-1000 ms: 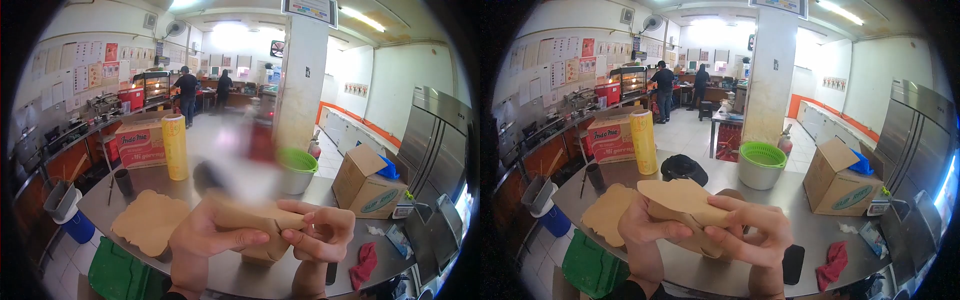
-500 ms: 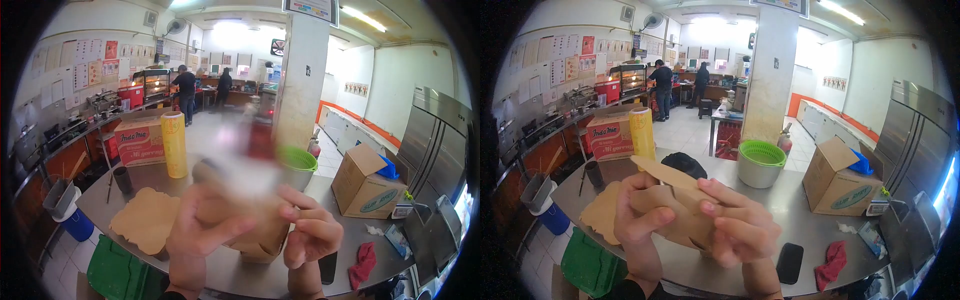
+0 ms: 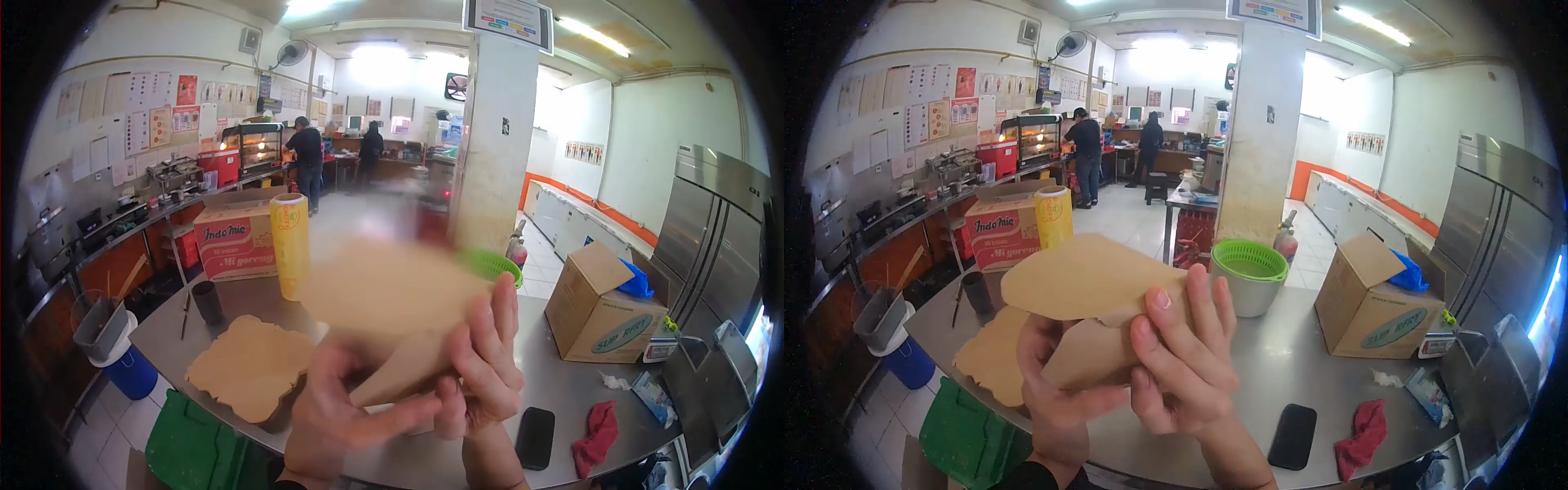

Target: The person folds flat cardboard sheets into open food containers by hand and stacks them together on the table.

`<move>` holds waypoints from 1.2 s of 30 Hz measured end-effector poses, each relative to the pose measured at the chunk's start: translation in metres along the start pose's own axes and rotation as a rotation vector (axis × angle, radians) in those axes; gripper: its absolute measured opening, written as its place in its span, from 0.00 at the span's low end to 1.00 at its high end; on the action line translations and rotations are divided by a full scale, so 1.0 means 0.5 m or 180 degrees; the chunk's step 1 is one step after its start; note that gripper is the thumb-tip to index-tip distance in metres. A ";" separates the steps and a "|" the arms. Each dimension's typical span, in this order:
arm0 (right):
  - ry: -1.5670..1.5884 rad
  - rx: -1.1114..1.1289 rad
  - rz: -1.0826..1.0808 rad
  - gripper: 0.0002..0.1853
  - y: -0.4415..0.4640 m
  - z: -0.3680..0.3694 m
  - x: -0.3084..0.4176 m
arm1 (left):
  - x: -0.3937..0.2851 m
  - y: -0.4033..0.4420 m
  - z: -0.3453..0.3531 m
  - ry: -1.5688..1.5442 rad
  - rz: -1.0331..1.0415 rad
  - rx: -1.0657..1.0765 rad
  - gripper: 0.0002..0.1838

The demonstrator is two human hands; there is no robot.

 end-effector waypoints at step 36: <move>0.0127 0.1338 0.0297 0.29 0.012 -0.014 -0.095 | 0.052 0.023 0.027 0.1727 -0.0303 0.2892 0.26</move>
Point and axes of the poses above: each hand's wrist, its own y-axis towards the middle knuckle, its own z-axis out of the palm, x = y × z, the point moved 8 cm from there along y, towards the middle knuckle, and after that the axes turned 14 degrees about -y, right-handed, at the moved point
